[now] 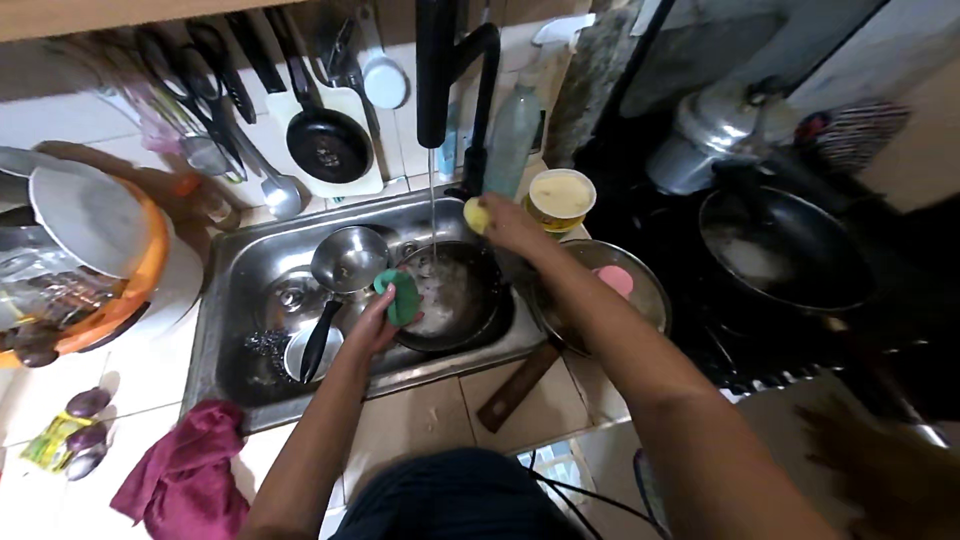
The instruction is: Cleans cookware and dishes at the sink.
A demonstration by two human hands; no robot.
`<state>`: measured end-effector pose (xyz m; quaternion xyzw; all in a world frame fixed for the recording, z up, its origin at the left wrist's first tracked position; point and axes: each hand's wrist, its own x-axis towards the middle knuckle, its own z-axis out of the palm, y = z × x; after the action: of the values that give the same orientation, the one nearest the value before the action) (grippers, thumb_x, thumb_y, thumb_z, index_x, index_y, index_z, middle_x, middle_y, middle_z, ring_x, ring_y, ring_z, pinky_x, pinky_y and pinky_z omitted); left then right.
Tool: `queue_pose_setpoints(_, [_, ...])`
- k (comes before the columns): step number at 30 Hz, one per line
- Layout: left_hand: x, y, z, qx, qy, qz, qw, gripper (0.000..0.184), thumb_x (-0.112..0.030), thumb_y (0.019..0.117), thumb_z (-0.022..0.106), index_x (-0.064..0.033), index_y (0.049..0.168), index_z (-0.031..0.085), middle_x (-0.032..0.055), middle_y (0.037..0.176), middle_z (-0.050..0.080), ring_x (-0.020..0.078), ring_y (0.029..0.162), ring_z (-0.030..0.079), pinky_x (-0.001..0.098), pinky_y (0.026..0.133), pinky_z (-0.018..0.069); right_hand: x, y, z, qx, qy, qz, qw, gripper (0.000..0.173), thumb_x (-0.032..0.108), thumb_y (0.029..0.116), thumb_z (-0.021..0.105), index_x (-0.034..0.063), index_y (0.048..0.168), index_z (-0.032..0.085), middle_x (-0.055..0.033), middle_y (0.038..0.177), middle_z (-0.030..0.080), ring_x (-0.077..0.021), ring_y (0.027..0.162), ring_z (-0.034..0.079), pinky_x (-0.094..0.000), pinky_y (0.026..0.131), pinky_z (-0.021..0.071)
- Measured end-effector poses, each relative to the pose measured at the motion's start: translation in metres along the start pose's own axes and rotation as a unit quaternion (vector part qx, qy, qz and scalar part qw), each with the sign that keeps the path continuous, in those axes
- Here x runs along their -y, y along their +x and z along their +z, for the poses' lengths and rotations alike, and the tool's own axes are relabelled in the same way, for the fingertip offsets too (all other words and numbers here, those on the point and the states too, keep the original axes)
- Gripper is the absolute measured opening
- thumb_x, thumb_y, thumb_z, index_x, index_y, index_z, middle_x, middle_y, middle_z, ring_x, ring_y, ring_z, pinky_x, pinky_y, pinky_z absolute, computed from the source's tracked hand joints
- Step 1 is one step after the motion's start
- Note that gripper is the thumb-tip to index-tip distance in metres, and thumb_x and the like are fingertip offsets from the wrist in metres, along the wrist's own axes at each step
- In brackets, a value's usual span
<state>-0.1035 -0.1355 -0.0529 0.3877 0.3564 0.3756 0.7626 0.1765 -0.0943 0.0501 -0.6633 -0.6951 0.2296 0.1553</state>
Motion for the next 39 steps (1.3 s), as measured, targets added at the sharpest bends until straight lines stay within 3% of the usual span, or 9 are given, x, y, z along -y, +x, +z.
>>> queue_pose_setpoints(7, [0.006, 0.002, 0.001, -0.006, -0.006, 0.000, 1.000, 0.052, -0.034, 0.1066, 0.043, -0.0106, 0.152, 0.032, 0.0122, 0.124, 0.063, 0.0238, 0.106, 0.068, 0.0410, 0.086, 0.0605, -0.079, -0.006, -0.053, -0.206, -0.067, 0.016, 0.976, 0.043, 0.002, 0.1012, 0.053, -0.0068, 0.143, 0.049, -0.0358, 0.145, 0.047, -0.0537, 0.125, 0.056, -0.0638, 0.102, 0.0481])
queue_pose_setpoints(11, [0.006, 0.001, 0.005, -0.005, 0.002, -0.003, 1.000, 0.055, -0.036, 0.1057, 0.046, -0.0087, 0.152, 0.031, 0.0123, 0.128, 0.062, 0.0237, 0.110, 0.066, 0.0413, 0.088, 0.0598, -0.124, 0.005, -0.043, -0.086, -0.147, 0.038, 0.985, 0.033, 0.010, 0.1062, 0.050, -0.0079, 0.130, 0.063, -0.0331, 0.137, 0.057, -0.0510, 0.133, 0.051, -0.0669, 0.115, 0.0308])
queue_pose_setpoints(14, [0.004, 0.000, 0.002, -0.008, -0.003, 0.005, 1.000, 0.056, -0.034, 0.1053, 0.045, -0.0079, 0.153, 0.029, 0.0121, 0.127, 0.062, 0.0242, 0.111, 0.067, 0.0424, 0.089, 0.0600, -0.124, 0.008, -0.043, -0.012, -0.172, 0.047, 0.984, 0.041, 0.017, 0.1104, 0.044, -0.0098, 0.138, 0.056, -0.0336, 0.143, 0.052, -0.0503, 0.141, 0.043, -0.0658, 0.121, 0.0206])
queue_pose_setpoints(18, [0.003, 0.000, -0.002, -0.010, 0.004, 0.011, 1.000, 0.062, -0.038, 0.1035, 0.050, -0.0080, 0.153, 0.029, 0.0115, 0.127, 0.063, 0.0237, 0.110, 0.067, 0.0429, 0.089, 0.0599, -0.118, -0.001, -0.060, -0.132, -0.067, 0.082, 0.986, 0.039, 0.020, 0.1097, 0.046, -0.0078, 0.132, 0.062, -0.0347, 0.134, 0.059, -0.0518, 0.130, 0.053, -0.0663, 0.110, 0.0385])
queue_pose_setpoints(20, [0.004, 0.002, 0.000, -0.007, 0.002, 0.007, 1.000, 0.063, -0.037, 0.1012, 0.054, -0.0086, 0.152, 0.030, 0.0112, 0.126, 0.063, 0.0241, 0.110, 0.067, 0.0436, 0.088, 0.0602, -0.122, 0.000, -0.066, -0.214, -0.027, 0.186, 0.959, 0.040, 0.018, 0.1067, 0.052, -0.0074, 0.138, 0.057, -0.0360, 0.138, 0.054, -0.0537, 0.130, 0.052, -0.0678, 0.106, 0.0416])
queue_pose_setpoints(23, [0.004, 0.002, 0.008, 0.000, 0.013, -0.005, 1.000, 0.065, -0.035, 0.0992, 0.057, -0.0075, 0.152, 0.030, 0.0112, 0.126, 0.062, 0.0230, 0.109, 0.067, 0.0418, 0.089, 0.0603, -0.141, 0.008, -0.063, -0.183, 0.123, 0.332, 0.917, 0.049, 0.034, 0.1069, 0.050, -0.0079, 0.132, 0.056, -0.0327, 0.128, 0.060, -0.0450, 0.114, 0.064, -0.0625, 0.093, 0.0515])
queue_pose_setpoints(30, [-0.006, 0.007, 0.038, 0.015, 0.092, -0.009, 0.996, 0.057, -0.026, 0.1025, 0.049, -0.0030, 0.151, 0.031, 0.0109, 0.125, 0.061, 0.0194, 0.108, 0.066, 0.0377, 0.090, 0.0593, -0.126, 0.007, -0.063, -0.154, 0.054, 0.314, 0.935, 0.030, 0.011, 0.1031, 0.055, -0.0159, 0.116, 0.061, -0.0359, 0.126, 0.060, -0.0486, 0.121, 0.059, -0.0632, 0.100, 0.0468])
queue_pose_setpoints(34, [-0.009, 0.016, 0.049, 0.031, 0.098, -0.005, 0.995, 0.056, -0.027, 0.1015, 0.053, -0.0031, 0.149, 0.034, 0.0097, 0.122, 0.063, 0.0190, 0.106, 0.067, 0.0380, 0.089, 0.0598, -0.133, 0.009, -0.075, -0.200, 0.131, 0.306, 0.921, 0.029, 0.010, 0.1003, 0.055, -0.0143, 0.114, 0.061, -0.0345, 0.119, 0.062, -0.0457, 0.109, 0.064, -0.0625, 0.091, 0.0504])
queue_pose_setpoints(39, [-0.003, 0.017, 0.052, 0.036, 0.077, -0.011, 0.996, 0.063, -0.032, 0.0989, 0.059, -0.0042, 0.148, 0.032, 0.0072, 0.120, 0.065, 0.0171, 0.105, 0.068, 0.0362, 0.090, 0.0603, -0.158, 0.028, -0.098, -0.267, 0.252, 0.337, 0.867, 0.033, 0.012, 0.0998, 0.053, -0.0078, 0.125, 0.057, -0.0242, 0.116, 0.062, -0.0290, 0.089, 0.065, -0.0460, 0.079, 0.0546])
